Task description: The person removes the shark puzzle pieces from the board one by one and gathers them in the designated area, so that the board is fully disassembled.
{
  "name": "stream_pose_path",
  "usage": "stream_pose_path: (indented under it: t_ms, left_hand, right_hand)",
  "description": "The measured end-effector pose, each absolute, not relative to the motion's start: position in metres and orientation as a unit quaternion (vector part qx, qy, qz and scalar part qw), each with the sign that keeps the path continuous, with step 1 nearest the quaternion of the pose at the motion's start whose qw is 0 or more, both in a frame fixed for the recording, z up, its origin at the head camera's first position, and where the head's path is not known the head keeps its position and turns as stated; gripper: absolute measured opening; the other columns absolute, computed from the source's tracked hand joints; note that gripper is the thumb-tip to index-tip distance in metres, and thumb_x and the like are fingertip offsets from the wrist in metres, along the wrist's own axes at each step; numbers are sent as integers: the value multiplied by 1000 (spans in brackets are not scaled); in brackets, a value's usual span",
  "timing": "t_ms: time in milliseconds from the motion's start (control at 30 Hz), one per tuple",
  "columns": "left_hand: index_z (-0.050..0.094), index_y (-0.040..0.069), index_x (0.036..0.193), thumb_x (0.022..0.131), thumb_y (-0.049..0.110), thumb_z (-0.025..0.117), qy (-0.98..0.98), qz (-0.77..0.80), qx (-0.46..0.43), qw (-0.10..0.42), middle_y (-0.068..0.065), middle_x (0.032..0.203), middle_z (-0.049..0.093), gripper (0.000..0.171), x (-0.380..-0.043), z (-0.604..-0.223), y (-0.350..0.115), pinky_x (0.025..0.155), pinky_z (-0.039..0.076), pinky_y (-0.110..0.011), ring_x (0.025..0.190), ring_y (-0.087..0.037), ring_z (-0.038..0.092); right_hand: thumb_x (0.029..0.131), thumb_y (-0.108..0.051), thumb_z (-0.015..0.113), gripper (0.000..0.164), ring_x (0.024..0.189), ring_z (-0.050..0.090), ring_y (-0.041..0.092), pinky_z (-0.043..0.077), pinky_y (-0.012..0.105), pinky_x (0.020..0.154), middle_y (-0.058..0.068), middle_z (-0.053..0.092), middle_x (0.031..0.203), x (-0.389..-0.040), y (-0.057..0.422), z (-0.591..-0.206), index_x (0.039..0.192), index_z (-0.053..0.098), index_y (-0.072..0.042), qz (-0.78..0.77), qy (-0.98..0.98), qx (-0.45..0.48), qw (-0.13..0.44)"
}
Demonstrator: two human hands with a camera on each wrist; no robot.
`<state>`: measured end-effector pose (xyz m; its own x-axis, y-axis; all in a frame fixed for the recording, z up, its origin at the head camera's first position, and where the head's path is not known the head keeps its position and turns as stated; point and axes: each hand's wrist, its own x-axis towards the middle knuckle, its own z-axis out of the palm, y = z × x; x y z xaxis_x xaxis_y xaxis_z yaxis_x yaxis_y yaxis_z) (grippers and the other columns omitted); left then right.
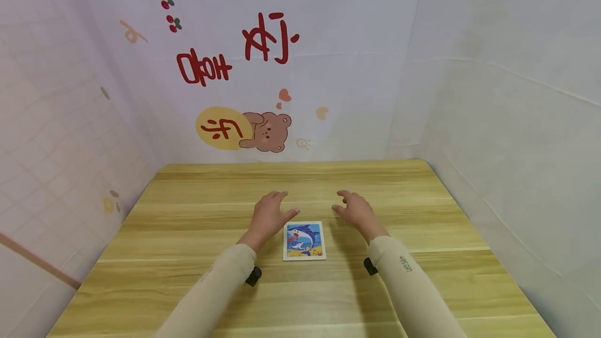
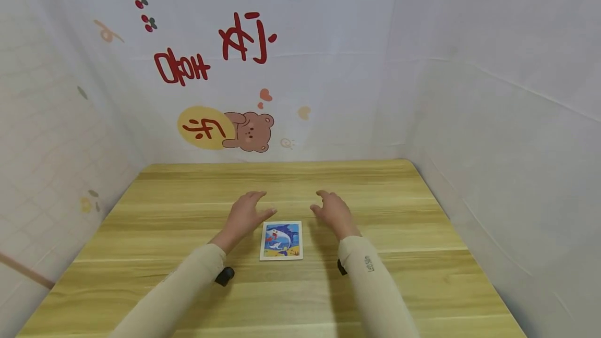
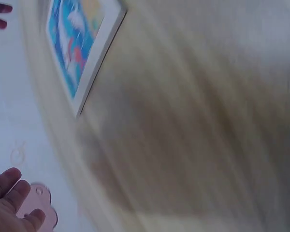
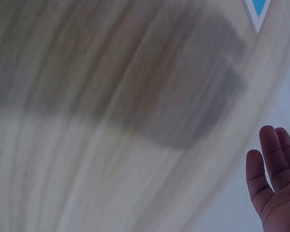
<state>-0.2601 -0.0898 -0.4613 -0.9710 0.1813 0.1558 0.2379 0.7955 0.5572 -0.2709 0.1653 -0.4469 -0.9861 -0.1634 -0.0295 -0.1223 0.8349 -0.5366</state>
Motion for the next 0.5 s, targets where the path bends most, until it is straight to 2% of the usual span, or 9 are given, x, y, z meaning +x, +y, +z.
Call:
stream_pose_path:
  t_ms: [333, 500]
  left_hand:
    - [62, 8, 134, 90, 42, 73, -950, -286, -127, 16, -13, 133, 59, 56, -247, -483, -63, 105, 37, -54, 125, -35, 52]
    - [66, 8, 129, 89, 39, 75, -951, -281, -131, 10, -13, 126, 61, 51, -244, -489, -58, 100, 41, -54, 119, -35, 55]
  right_hand:
    - [96, -21, 67, 39, 100, 64, 33, 52, 49, 87, 17, 67, 111, -266, 148, -476, 129, 62, -2, -338, 938, -56, 53]
    - [94, -20, 69, 31, 97, 63, 29, 53, 45, 83, 13, 68, 106, -263, 137, -483, 119, 69, -3, -353, 931, -69, 67]
